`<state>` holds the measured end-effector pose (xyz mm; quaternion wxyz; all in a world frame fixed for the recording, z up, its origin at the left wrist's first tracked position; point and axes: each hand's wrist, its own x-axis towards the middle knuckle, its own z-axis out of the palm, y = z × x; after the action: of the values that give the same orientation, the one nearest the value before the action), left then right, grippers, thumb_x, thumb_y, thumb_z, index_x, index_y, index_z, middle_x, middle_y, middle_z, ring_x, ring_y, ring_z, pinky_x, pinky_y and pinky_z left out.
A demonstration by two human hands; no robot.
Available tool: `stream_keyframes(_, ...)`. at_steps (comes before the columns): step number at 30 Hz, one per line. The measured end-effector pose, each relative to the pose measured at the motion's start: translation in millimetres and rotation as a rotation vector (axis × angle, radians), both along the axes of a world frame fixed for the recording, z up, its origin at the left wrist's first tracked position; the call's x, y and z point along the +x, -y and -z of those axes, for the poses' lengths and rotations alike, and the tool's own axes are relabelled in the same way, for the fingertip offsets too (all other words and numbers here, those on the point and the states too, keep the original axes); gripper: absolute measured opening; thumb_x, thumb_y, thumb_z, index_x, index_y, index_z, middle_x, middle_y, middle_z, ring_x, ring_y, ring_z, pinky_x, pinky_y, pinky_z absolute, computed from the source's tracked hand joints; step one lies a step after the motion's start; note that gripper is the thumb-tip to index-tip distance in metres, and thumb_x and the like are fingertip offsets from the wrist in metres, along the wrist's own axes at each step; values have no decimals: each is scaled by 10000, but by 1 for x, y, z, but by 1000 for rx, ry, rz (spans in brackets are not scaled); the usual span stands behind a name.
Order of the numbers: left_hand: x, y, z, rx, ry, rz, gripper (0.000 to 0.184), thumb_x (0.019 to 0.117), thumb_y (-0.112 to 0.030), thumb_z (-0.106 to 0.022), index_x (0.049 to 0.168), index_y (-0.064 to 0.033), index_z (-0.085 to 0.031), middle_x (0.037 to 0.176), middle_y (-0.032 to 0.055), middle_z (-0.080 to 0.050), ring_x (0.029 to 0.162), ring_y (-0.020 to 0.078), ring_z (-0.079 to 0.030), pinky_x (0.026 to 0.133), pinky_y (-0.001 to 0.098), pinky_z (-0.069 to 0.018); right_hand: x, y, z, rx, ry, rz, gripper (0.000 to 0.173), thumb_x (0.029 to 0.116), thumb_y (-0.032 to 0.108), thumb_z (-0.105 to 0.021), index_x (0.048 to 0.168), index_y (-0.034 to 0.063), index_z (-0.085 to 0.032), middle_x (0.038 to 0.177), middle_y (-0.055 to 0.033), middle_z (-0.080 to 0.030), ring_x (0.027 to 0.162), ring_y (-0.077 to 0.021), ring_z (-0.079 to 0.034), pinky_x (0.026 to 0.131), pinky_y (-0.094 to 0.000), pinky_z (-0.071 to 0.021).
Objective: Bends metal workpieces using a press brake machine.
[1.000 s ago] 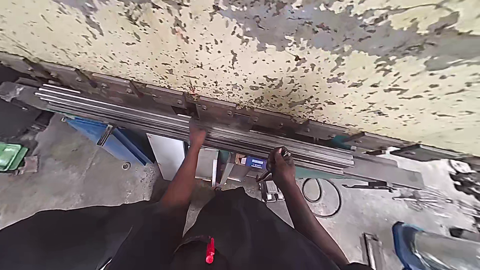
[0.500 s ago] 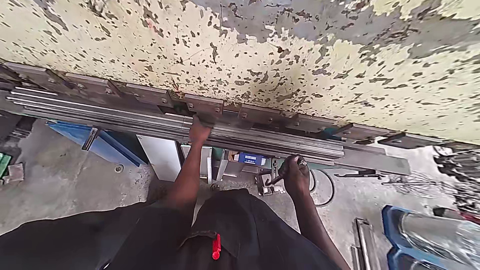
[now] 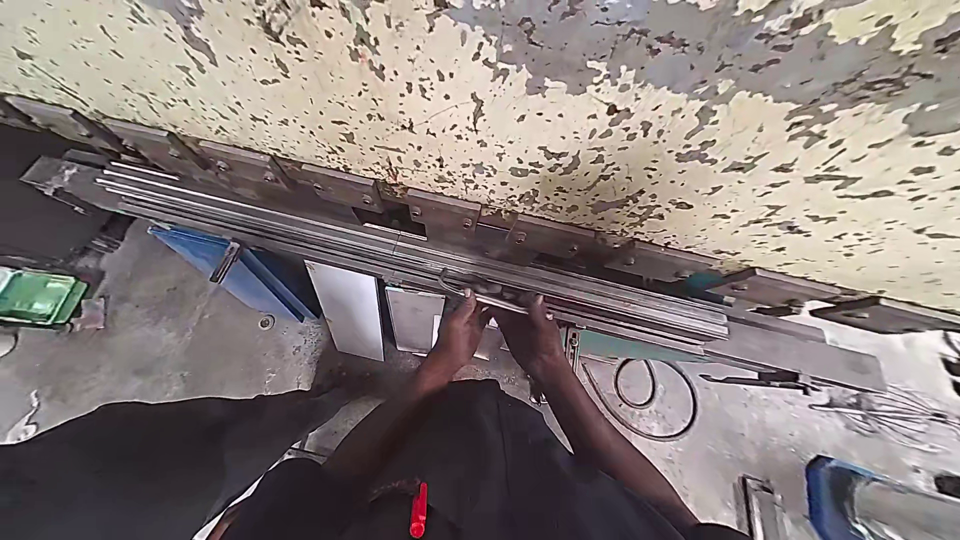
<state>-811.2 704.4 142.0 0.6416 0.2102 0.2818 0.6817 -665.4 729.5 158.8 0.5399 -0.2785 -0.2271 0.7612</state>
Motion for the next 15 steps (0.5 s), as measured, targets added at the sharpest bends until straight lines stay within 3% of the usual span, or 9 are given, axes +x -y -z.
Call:
stream_keyframes(1,-13,-1,-1,-1,-66,-42,388,1110,-305,-392,1397,-63,-492,1270,200,-657,1171,340,-652,1043,556,-523,4,4,2,-27,105,-34,403,970,265,-713,1245,11,-562,1197,-227,-670,1108,-349,-676,1000,-545,-560)
stream_keyframes(2,-27,0,-2,12,-230,-65,382,1113,-279,-390,1424,-71,-463,1211,173,-678,1106,308,-682,999,536,-559,9,5,1,-15,332,-56,386,1007,187,-645,1321,4,-513,1210,-209,-664,1066,-316,-693,919,-494,-602)
stream_keyframes(4,-51,2,-3,30,-740,-38,347,1096,-215,-407,1383,-33,-477,999,95,-660,902,206,-680,884,452,-596,19,3,1,114,819,-25,358,1002,175,-639,1304,6,-548,1096,-137,-662,891,-201,-674,755,-364,-593)
stream_keyframes(5,-59,4,-5,43,-1059,42,326,1082,-178,-446,1338,9,-522,991,110,-648,887,206,-664,868,440,-581,24,1,0,215,980,-27,329,1007,214,-626,1268,17,-589,1043,-113,-670,845,-171,-657,742,-351,-575)
stream_keyframes(6,-66,3,-8,86,-1396,137,289,1061,-198,-513,1257,-7,-605,1038,123,-681,955,235,-680,904,477,-573,23,-5,-4,303,1078,-64,304,1031,270,-591,1224,40,-634,972,-91,-690,785,-160,-653,711,-361,-569)
stream_keyframes(8,-68,-2,-18,177,-1834,290,258,1038,-302,-576,1184,-113,-674,1115,96,-711,1066,271,-686,940,537,-550,8,-20,-19,442,1204,-253,365,1084,367,-476,1201,75,-661,880,-71,-670,719,-179,-634,680,-404,-561)
stream_keyframes(10,-63,-4,-24,226,-1958,316,252,1035,-326,-584,1167,-132,-675,1120,90,-708,1067,274,-691,921,534,-561,-11,-31,-29,472,1306,-380,388,1095,412,-454,1170,87,-652,826,-87,-666,707,-227,-657,690,-472,-568)
stream_keyframes(13,-66,-10,-44,189,-1999,267,275,1026,-330,-612,1211,-138,-677,1135,89,-712,1060,270,-700,924,533,-571,-30,-43,-35,382,1186,-356,379,1103,395,-459,1077,68,-649,720,-77,-667,596,-194,-667,601,-401,-595)
stream_keyframes(15,-87,-8,-58,138,-2033,196,306,1005,-384,-647,1226,-180,-702,1144,57,-726,1081,258,-692,955,543,-555,-35,-49,-39,327,1032,-337,385,1111,379,-446,1119,59,-660,747,-78,-697,587,-183,-679,585,-367,-610)
